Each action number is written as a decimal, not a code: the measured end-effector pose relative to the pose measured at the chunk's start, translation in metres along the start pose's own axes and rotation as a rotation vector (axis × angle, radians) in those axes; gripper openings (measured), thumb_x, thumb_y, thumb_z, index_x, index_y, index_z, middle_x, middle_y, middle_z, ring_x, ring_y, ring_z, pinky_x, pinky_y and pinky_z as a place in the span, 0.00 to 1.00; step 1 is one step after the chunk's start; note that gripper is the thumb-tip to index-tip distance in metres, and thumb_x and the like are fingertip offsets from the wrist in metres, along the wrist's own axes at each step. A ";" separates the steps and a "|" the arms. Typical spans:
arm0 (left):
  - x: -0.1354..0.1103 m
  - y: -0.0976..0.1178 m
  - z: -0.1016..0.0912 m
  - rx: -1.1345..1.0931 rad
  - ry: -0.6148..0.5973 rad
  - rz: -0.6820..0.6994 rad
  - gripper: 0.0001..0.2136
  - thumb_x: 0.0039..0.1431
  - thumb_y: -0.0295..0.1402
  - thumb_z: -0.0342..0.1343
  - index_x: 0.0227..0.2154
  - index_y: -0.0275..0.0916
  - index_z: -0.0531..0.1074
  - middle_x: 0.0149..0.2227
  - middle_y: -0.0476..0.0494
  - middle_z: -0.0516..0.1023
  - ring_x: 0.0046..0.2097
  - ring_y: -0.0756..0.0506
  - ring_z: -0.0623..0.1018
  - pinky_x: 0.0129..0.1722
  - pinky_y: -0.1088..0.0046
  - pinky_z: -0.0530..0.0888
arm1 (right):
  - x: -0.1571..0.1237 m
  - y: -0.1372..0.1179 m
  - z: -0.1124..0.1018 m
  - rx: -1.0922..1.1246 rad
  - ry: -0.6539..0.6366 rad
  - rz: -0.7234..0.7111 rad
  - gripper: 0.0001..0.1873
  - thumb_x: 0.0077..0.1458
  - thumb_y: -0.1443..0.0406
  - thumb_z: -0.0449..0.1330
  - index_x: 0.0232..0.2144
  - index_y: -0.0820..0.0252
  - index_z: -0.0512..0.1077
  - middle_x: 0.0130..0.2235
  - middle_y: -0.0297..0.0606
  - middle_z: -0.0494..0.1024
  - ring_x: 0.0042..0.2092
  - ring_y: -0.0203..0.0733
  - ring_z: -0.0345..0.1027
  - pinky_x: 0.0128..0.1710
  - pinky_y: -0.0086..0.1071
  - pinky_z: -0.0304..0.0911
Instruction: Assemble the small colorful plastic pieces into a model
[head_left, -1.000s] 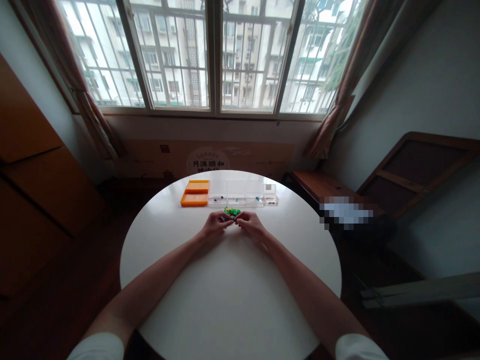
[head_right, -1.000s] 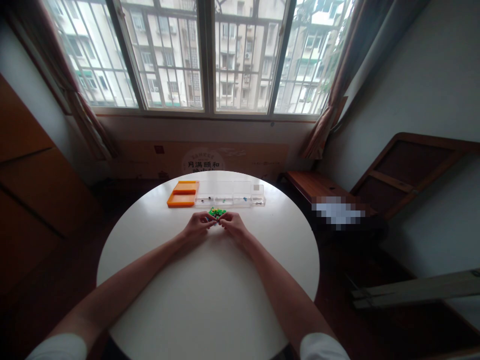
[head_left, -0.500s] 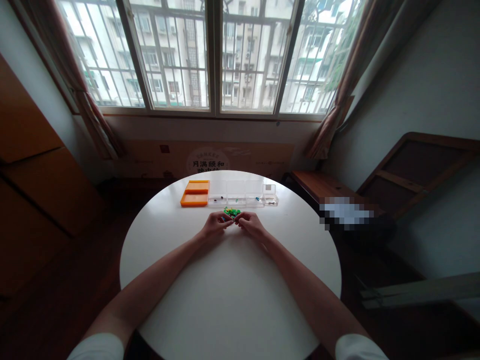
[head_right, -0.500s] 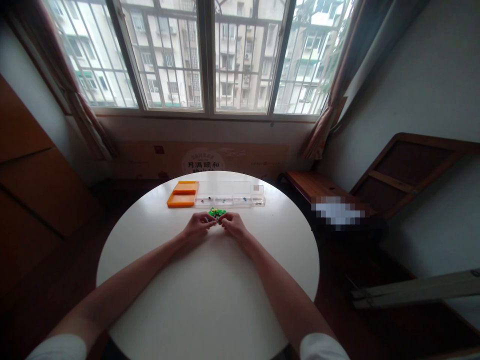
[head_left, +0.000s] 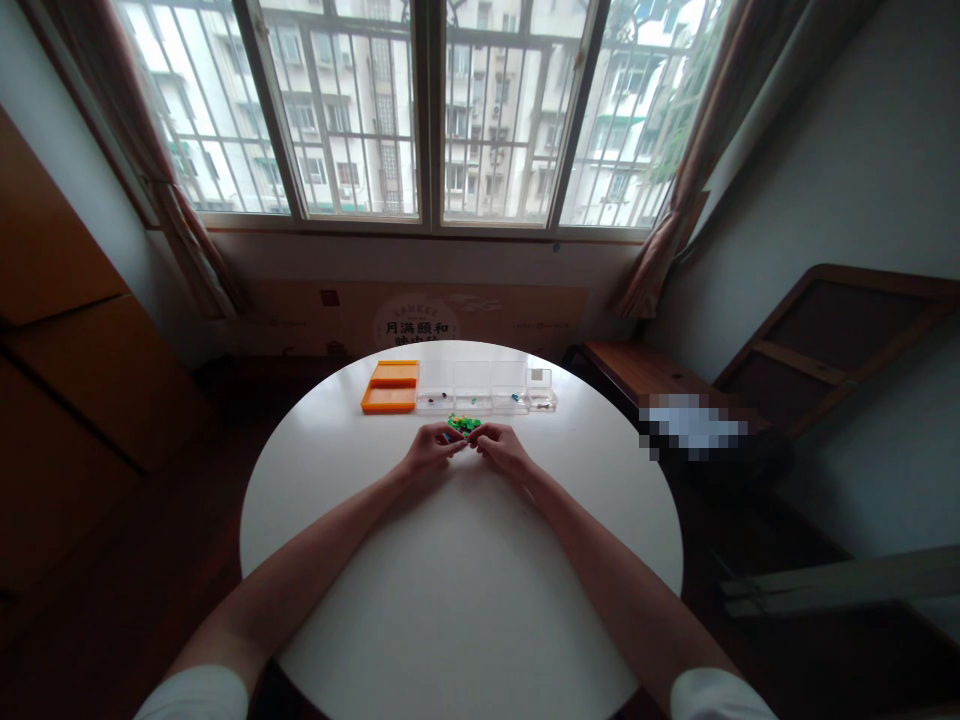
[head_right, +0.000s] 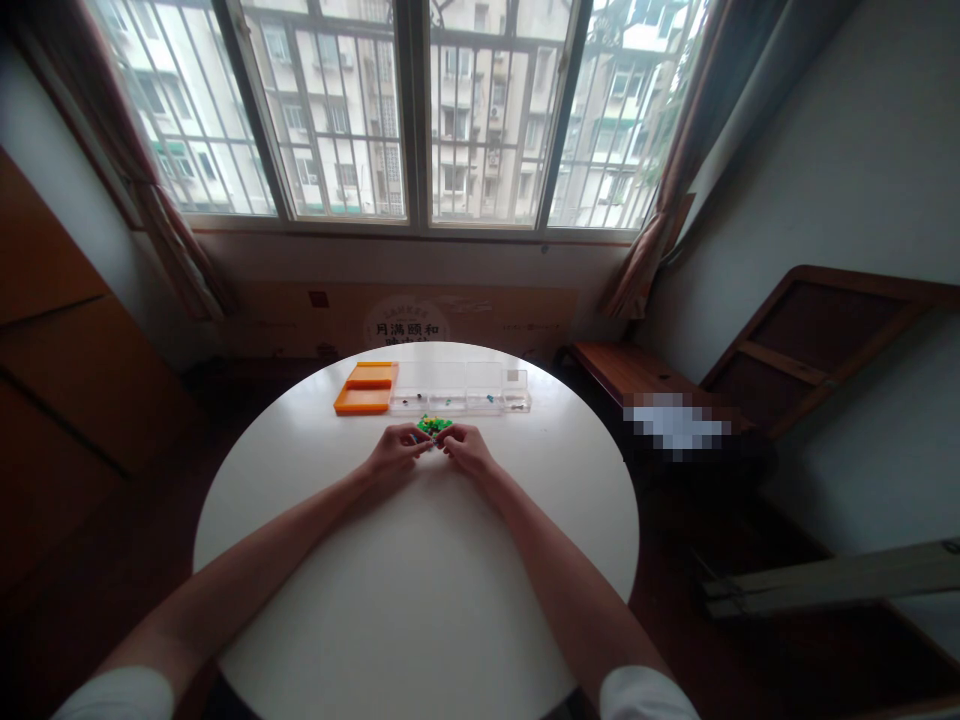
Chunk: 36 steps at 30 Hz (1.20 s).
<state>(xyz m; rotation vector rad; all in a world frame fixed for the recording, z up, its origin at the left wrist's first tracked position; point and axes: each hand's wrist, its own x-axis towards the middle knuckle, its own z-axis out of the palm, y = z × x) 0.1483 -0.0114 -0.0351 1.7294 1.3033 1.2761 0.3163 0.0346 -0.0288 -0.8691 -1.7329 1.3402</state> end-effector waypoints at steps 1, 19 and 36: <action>0.000 0.000 0.000 0.001 0.002 -0.002 0.15 0.46 0.41 0.59 0.28 0.32 0.74 0.25 0.43 0.76 0.22 0.52 0.72 0.20 0.79 0.67 | 0.000 0.000 0.000 -0.001 -0.001 0.000 0.12 0.38 0.70 0.51 0.25 0.64 0.73 0.22 0.33 0.73 0.22 0.31 0.62 0.23 0.25 0.58; 0.000 -0.001 0.001 -0.009 0.013 -0.016 0.15 0.45 0.42 0.59 0.28 0.32 0.74 0.25 0.44 0.76 0.22 0.52 0.72 0.20 0.79 0.67 | 0.000 -0.001 0.000 -0.015 0.011 0.010 0.11 0.38 0.69 0.51 0.25 0.64 0.73 0.22 0.33 0.73 0.22 0.31 0.62 0.23 0.25 0.58; 0.001 -0.002 0.000 0.000 0.001 -0.009 0.14 0.46 0.41 0.59 0.29 0.32 0.74 0.25 0.43 0.76 0.22 0.51 0.72 0.20 0.78 0.67 | 0.001 0.001 0.001 -0.002 0.014 0.013 0.11 0.38 0.70 0.51 0.25 0.63 0.73 0.22 0.33 0.73 0.23 0.31 0.62 0.22 0.24 0.58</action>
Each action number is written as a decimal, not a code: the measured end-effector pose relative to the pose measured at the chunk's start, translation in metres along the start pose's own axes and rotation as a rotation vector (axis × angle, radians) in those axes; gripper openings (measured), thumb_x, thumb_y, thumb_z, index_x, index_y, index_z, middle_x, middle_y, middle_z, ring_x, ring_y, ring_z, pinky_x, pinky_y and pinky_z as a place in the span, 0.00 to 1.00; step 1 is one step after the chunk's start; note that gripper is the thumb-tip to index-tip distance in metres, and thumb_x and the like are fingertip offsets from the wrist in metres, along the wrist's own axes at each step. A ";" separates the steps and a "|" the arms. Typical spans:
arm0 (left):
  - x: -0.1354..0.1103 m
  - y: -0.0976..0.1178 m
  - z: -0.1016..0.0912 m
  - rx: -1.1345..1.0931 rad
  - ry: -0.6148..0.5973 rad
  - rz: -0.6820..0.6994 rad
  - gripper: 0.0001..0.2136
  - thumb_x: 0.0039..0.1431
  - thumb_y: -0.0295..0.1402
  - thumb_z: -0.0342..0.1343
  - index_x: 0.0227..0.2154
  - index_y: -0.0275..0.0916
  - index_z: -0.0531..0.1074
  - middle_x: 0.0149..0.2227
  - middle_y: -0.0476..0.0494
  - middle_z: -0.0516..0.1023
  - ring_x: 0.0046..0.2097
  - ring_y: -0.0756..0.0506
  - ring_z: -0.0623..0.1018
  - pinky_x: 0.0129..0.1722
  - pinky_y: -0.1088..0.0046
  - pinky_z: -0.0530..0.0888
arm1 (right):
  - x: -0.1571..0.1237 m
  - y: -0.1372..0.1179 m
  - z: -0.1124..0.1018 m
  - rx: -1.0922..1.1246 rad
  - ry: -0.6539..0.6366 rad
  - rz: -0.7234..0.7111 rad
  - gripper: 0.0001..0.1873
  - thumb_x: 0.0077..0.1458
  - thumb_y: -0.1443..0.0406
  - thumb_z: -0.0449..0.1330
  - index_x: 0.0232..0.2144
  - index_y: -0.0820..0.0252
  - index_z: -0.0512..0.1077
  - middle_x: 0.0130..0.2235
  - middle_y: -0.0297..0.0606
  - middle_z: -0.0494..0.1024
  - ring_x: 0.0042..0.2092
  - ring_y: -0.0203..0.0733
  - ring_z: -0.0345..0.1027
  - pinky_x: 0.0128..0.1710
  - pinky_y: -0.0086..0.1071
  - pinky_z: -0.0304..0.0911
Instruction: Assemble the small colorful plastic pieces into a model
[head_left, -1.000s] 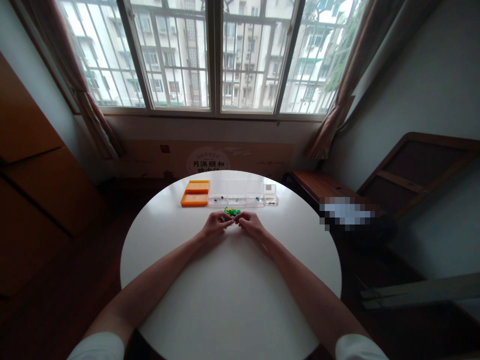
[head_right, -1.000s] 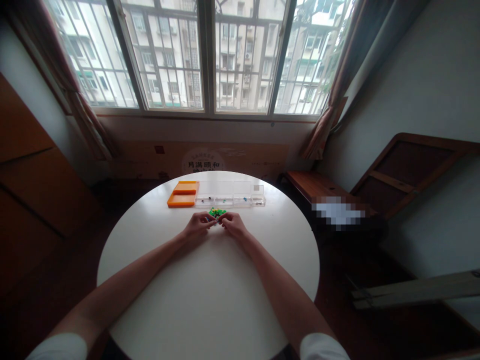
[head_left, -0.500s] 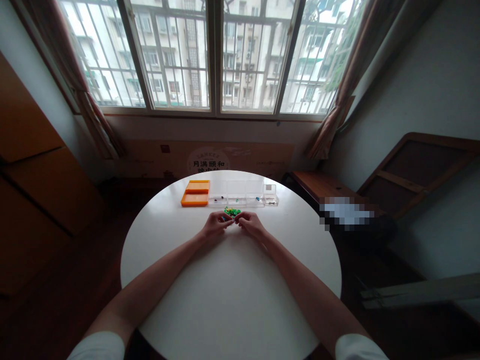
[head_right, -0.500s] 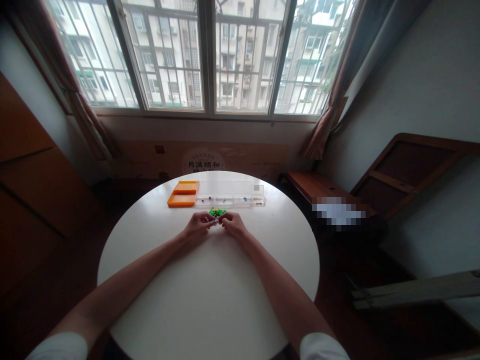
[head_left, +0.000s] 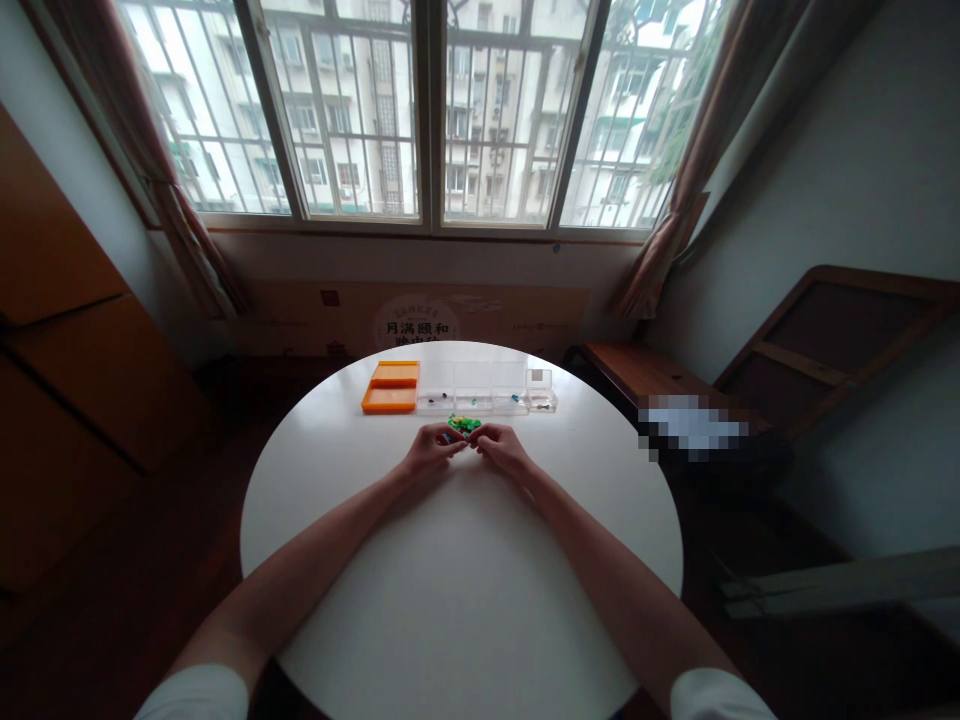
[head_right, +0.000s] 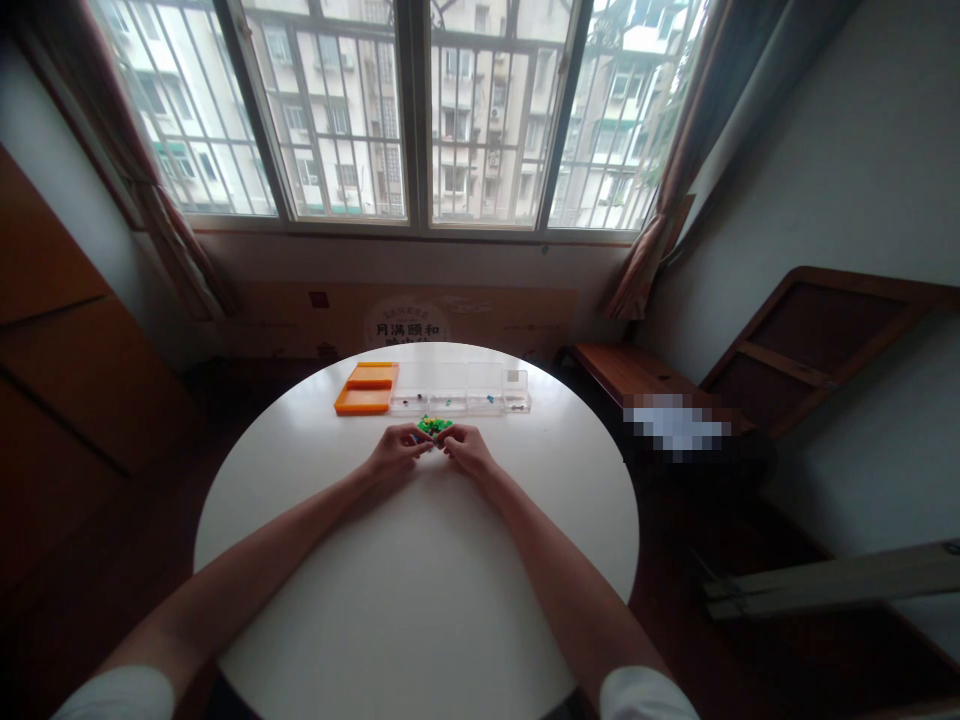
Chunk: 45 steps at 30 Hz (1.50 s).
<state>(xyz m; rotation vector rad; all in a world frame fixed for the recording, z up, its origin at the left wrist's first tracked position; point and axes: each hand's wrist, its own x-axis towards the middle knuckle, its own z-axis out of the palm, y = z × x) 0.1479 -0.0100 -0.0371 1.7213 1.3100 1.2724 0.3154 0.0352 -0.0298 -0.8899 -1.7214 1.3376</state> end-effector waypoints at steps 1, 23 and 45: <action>0.000 0.000 0.000 -0.001 -0.001 0.002 0.14 0.46 0.41 0.59 0.29 0.32 0.74 0.25 0.43 0.76 0.22 0.51 0.72 0.20 0.78 0.67 | 0.000 0.000 0.000 0.000 -0.001 -0.001 0.11 0.38 0.69 0.51 0.25 0.63 0.73 0.22 0.33 0.73 0.23 0.31 0.62 0.22 0.24 0.58; -0.001 0.004 0.000 0.005 0.006 -0.008 0.15 0.45 0.42 0.59 0.28 0.32 0.74 0.24 0.43 0.76 0.23 0.51 0.72 0.20 0.79 0.67 | 0.000 -0.001 0.000 -0.011 -0.007 0.000 0.12 0.37 0.70 0.51 0.25 0.63 0.73 0.22 0.33 0.73 0.22 0.31 0.62 0.23 0.25 0.59; -0.001 0.002 0.000 -0.002 -0.004 -0.010 0.15 0.45 0.41 0.59 0.30 0.32 0.75 0.24 0.43 0.76 0.23 0.51 0.72 0.20 0.79 0.67 | -0.002 -0.003 -0.001 -0.026 -0.008 0.002 0.11 0.38 0.70 0.51 0.25 0.63 0.73 0.22 0.33 0.73 0.22 0.31 0.62 0.23 0.24 0.59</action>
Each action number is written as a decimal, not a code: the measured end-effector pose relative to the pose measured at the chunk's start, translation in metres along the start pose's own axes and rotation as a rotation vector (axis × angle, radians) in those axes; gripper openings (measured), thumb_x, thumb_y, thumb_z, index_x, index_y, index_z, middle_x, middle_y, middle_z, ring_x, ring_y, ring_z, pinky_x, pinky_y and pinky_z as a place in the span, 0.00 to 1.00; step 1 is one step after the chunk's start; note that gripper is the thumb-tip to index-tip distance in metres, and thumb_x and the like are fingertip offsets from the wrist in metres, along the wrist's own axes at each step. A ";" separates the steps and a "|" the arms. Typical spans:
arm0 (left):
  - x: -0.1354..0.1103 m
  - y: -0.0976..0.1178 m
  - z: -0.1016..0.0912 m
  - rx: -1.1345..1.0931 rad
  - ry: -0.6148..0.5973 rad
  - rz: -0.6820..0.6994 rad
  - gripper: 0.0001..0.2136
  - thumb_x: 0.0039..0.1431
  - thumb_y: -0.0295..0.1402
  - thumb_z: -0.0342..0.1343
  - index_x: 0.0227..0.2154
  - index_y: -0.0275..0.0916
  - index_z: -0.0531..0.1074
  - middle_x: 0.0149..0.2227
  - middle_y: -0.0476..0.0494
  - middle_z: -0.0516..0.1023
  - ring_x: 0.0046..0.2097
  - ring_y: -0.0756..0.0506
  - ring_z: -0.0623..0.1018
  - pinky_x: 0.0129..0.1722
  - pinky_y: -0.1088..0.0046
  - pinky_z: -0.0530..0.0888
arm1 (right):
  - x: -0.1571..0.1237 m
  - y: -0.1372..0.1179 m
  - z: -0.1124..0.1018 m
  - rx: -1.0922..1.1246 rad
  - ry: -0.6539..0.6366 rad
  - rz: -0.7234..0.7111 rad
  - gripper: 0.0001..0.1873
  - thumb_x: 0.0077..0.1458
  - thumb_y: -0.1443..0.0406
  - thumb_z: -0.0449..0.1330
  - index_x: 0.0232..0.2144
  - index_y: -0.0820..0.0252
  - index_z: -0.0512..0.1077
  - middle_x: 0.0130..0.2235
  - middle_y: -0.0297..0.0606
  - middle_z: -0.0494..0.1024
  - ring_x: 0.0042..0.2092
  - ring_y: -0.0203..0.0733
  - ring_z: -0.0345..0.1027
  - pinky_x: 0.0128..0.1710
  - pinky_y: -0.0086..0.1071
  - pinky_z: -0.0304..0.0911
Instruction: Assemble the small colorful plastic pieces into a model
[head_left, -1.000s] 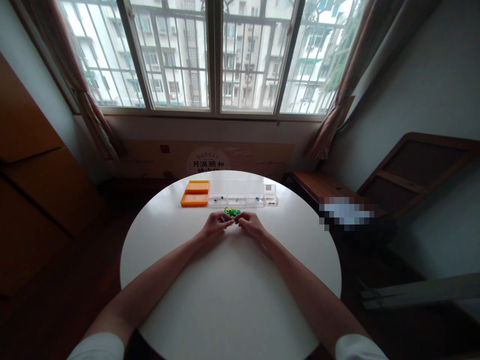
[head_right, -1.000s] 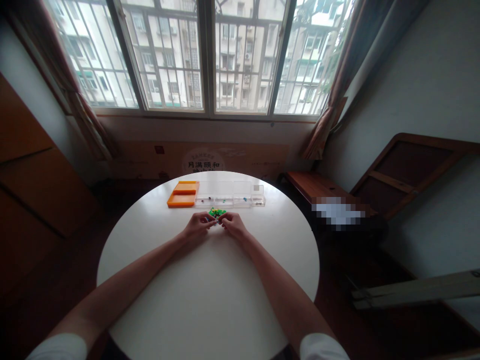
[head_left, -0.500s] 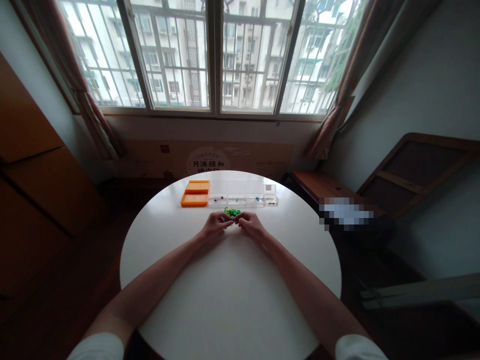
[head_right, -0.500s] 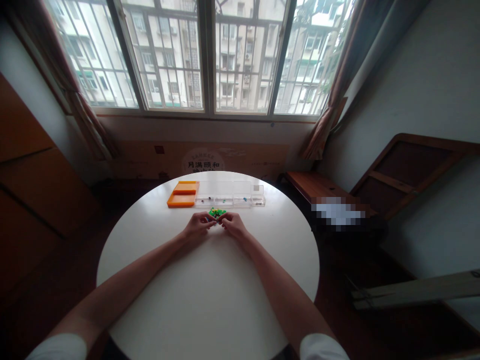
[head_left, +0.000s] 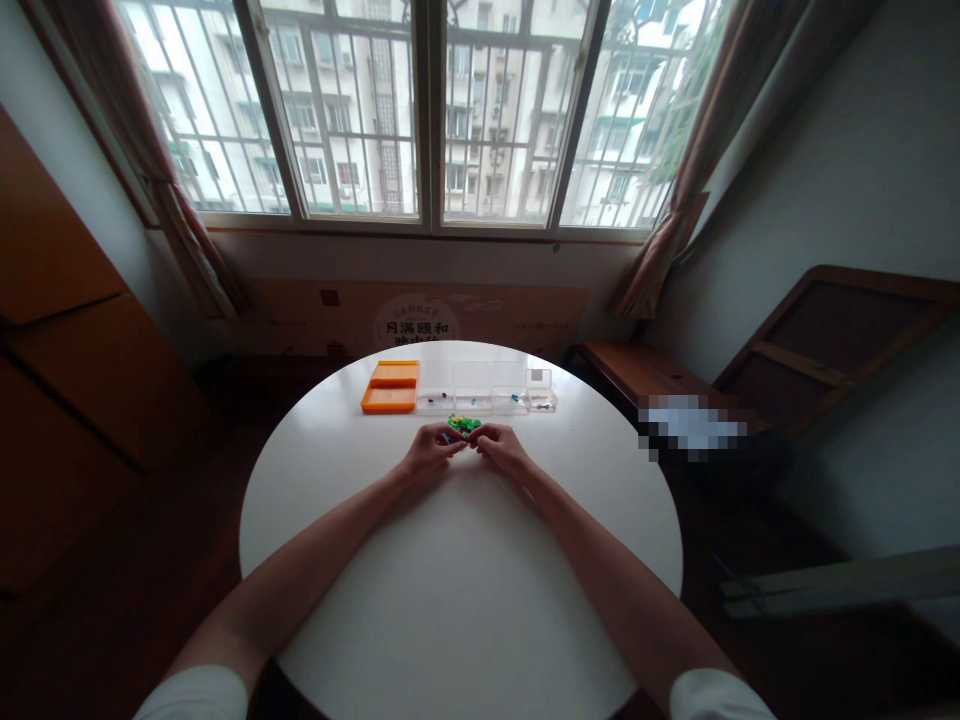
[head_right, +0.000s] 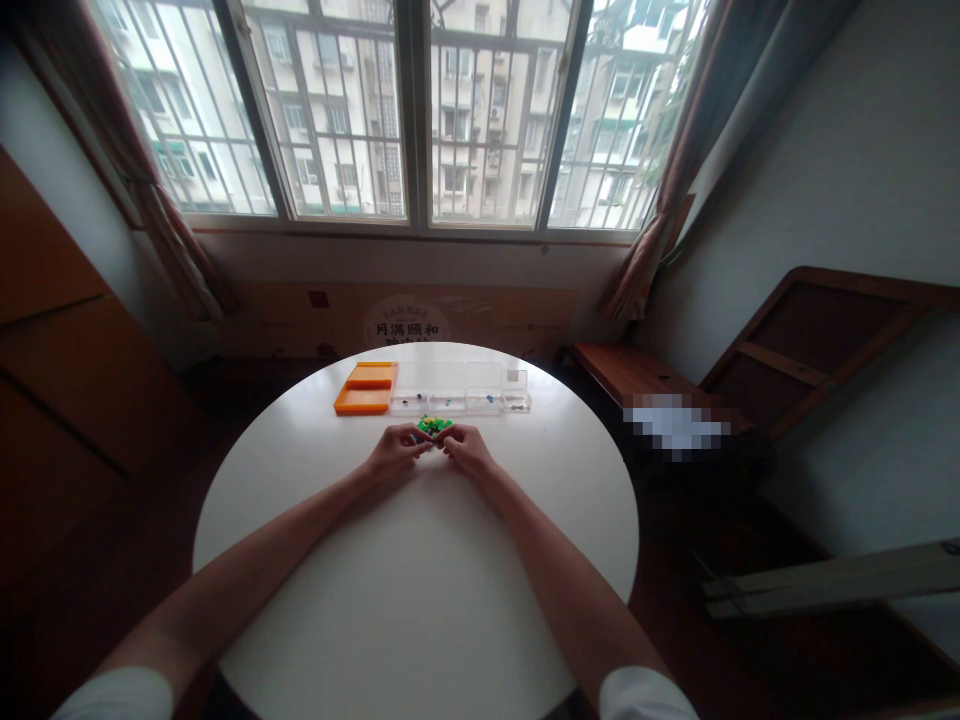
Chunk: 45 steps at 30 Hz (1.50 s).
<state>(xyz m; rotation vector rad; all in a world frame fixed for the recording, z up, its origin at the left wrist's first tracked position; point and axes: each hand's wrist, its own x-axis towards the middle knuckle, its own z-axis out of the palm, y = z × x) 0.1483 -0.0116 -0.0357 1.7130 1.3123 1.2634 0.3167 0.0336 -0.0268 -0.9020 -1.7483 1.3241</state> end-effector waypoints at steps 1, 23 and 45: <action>0.000 0.000 0.000 0.001 0.001 0.000 0.15 0.45 0.41 0.59 0.30 0.33 0.75 0.24 0.44 0.76 0.23 0.51 0.72 0.20 0.79 0.67 | 0.000 0.000 0.000 -0.001 0.000 0.003 0.11 0.39 0.70 0.51 0.25 0.63 0.73 0.22 0.32 0.73 0.22 0.31 0.62 0.23 0.24 0.59; 0.000 0.001 0.001 -0.005 0.007 -0.006 0.15 0.44 0.41 0.60 0.30 0.32 0.75 0.25 0.43 0.76 0.22 0.52 0.72 0.20 0.79 0.67 | 0.002 0.004 0.000 0.018 -0.004 -0.008 0.12 0.38 0.70 0.51 0.25 0.63 0.73 0.21 0.32 0.73 0.22 0.31 0.62 0.23 0.25 0.59; 0.000 -0.002 0.001 -0.001 0.016 0.004 0.15 0.45 0.42 0.59 0.28 0.32 0.74 0.23 0.44 0.75 0.22 0.52 0.72 0.19 0.79 0.67 | 0.001 0.002 0.001 0.041 0.000 -0.013 0.11 0.37 0.70 0.51 0.24 0.63 0.72 0.21 0.32 0.72 0.22 0.31 0.61 0.23 0.25 0.59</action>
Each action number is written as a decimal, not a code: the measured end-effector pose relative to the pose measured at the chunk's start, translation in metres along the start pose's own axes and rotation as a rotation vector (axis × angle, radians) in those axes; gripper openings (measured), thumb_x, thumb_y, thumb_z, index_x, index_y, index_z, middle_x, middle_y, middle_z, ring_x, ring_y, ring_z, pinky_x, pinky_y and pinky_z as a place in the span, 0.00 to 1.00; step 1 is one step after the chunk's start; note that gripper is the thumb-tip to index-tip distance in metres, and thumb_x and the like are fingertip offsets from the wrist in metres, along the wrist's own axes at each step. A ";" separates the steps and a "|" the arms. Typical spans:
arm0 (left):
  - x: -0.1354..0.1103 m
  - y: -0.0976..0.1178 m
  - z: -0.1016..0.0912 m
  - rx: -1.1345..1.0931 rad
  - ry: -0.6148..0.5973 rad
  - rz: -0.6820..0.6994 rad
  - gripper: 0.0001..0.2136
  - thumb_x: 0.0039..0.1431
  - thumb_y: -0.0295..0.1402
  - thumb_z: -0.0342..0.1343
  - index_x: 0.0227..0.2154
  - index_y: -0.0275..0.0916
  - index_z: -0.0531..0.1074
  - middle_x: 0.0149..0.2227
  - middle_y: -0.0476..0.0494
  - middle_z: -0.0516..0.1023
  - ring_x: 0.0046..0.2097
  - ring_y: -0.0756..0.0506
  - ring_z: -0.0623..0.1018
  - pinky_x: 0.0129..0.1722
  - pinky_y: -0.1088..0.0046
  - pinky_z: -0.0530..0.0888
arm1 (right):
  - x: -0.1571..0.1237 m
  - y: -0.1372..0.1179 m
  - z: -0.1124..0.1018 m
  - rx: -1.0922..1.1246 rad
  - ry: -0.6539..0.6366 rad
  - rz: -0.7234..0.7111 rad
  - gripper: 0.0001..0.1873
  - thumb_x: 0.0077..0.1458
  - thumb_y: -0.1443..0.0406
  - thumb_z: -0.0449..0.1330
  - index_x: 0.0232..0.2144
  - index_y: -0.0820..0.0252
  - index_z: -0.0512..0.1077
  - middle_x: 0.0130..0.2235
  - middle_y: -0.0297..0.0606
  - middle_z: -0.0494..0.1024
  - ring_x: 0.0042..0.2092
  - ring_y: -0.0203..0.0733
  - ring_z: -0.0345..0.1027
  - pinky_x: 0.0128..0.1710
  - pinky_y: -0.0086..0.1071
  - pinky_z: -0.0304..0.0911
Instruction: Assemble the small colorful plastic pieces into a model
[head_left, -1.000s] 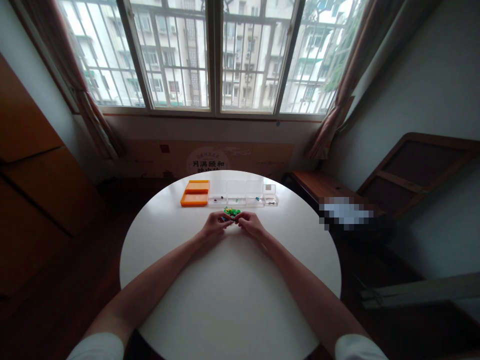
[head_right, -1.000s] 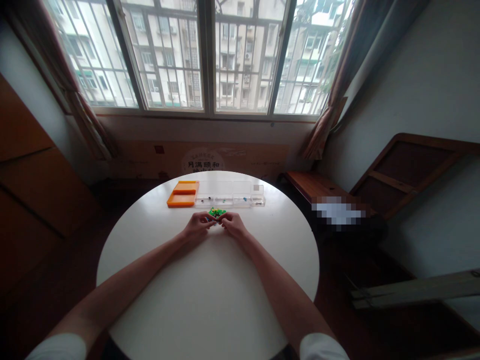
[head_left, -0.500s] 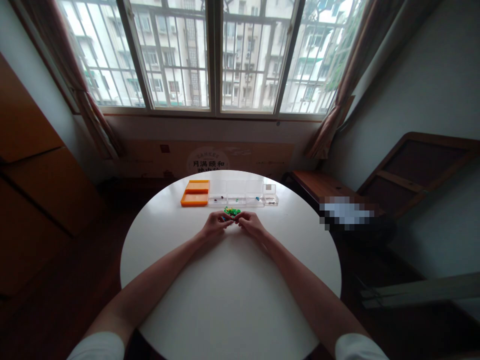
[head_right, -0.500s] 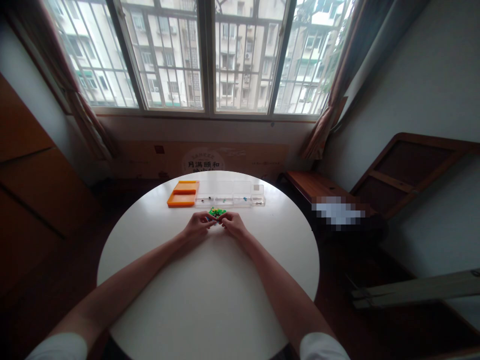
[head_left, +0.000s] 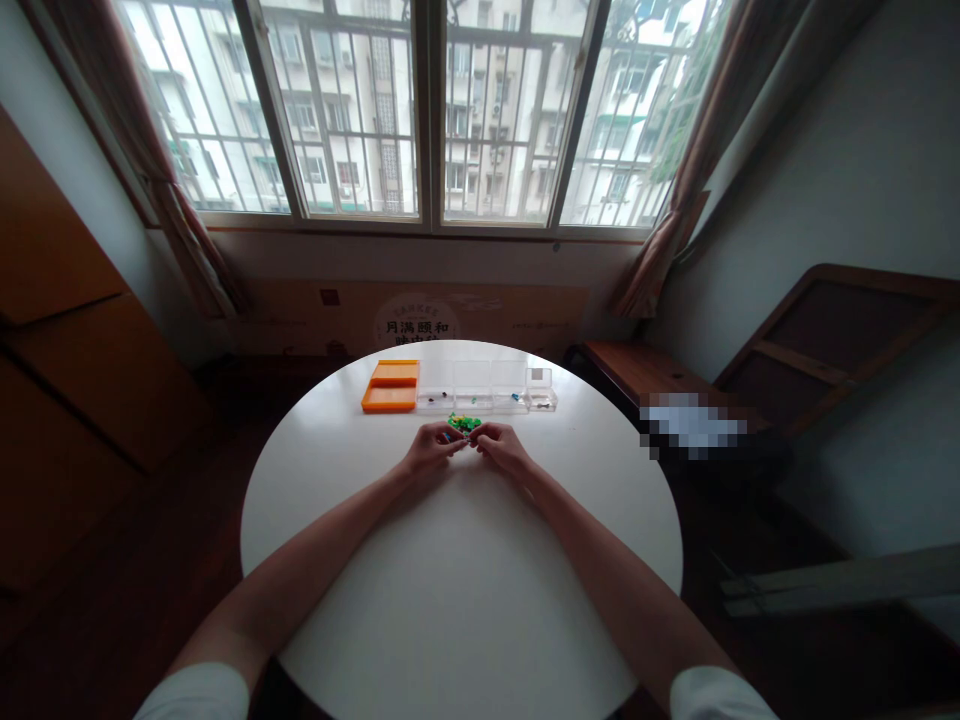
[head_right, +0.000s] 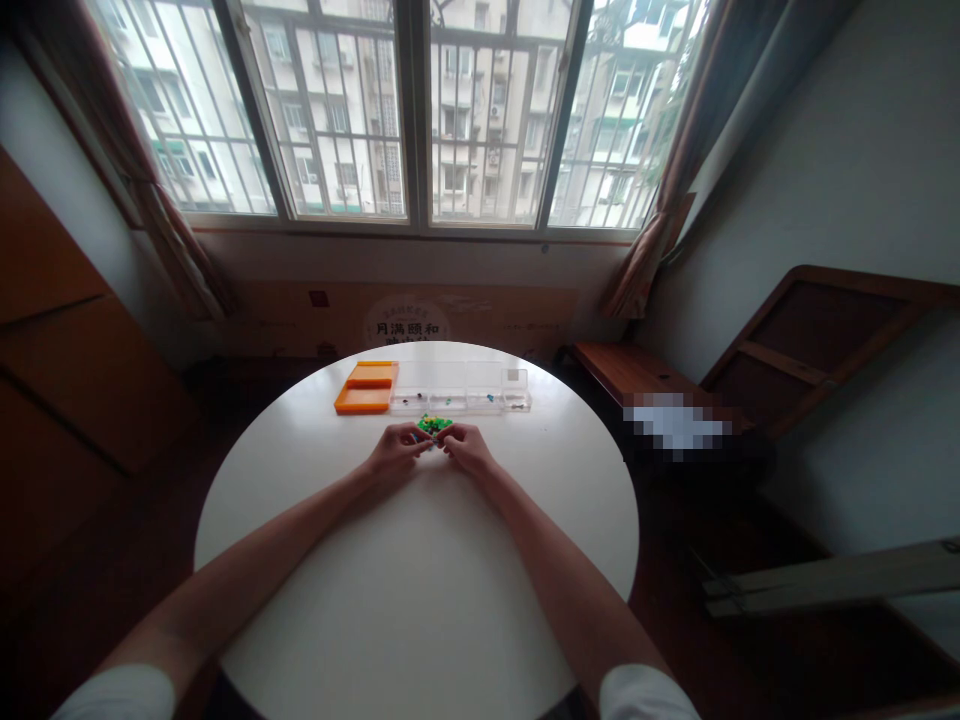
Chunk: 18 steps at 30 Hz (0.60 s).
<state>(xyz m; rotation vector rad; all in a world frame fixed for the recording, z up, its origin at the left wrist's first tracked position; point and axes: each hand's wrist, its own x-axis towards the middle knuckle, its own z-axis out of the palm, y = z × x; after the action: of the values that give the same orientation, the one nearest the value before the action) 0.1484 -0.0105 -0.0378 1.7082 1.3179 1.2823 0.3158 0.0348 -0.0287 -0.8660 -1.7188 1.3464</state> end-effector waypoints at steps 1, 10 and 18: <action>0.000 0.000 0.000 -0.001 0.001 0.001 0.15 0.46 0.41 0.59 0.28 0.32 0.74 0.24 0.44 0.75 0.22 0.52 0.72 0.19 0.79 0.67 | 0.000 -0.001 0.000 0.000 0.000 0.004 0.11 0.37 0.70 0.51 0.24 0.63 0.72 0.21 0.32 0.72 0.22 0.31 0.61 0.23 0.25 0.59; 0.000 -0.001 0.000 0.002 -0.005 0.011 0.15 0.46 0.41 0.59 0.28 0.32 0.74 0.24 0.44 0.75 0.22 0.52 0.72 0.20 0.79 0.67 | -0.001 -0.003 0.001 -0.002 0.000 0.020 0.11 0.37 0.70 0.51 0.24 0.63 0.73 0.21 0.32 0.72 0.22 0.31 0.61 0.23 0.25 0.59; 0.000 0.000 0.000 -0.007 -0.001 0.010 0.15 0.45 0.42 0.59 0.28 0.32 0.74 0.23 0.44 0.75 0.22 0.52 0.72 0.20 0.78 0.67 | -0.001 -0.002 0.001 -0.008 0.000 0.011 0.11 0.37 0.70 0.51 0.24 0.63 0.73 0.21 0.33 0.73 0.22 0.31 0.62 0.24 0.25 0.59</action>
<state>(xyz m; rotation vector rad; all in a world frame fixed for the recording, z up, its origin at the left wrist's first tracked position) 0.1481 -0.0106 -0.0377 1.7121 1.3047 1.2899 0.3154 0.0334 -0.0265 -0.8814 -1.7228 1.3471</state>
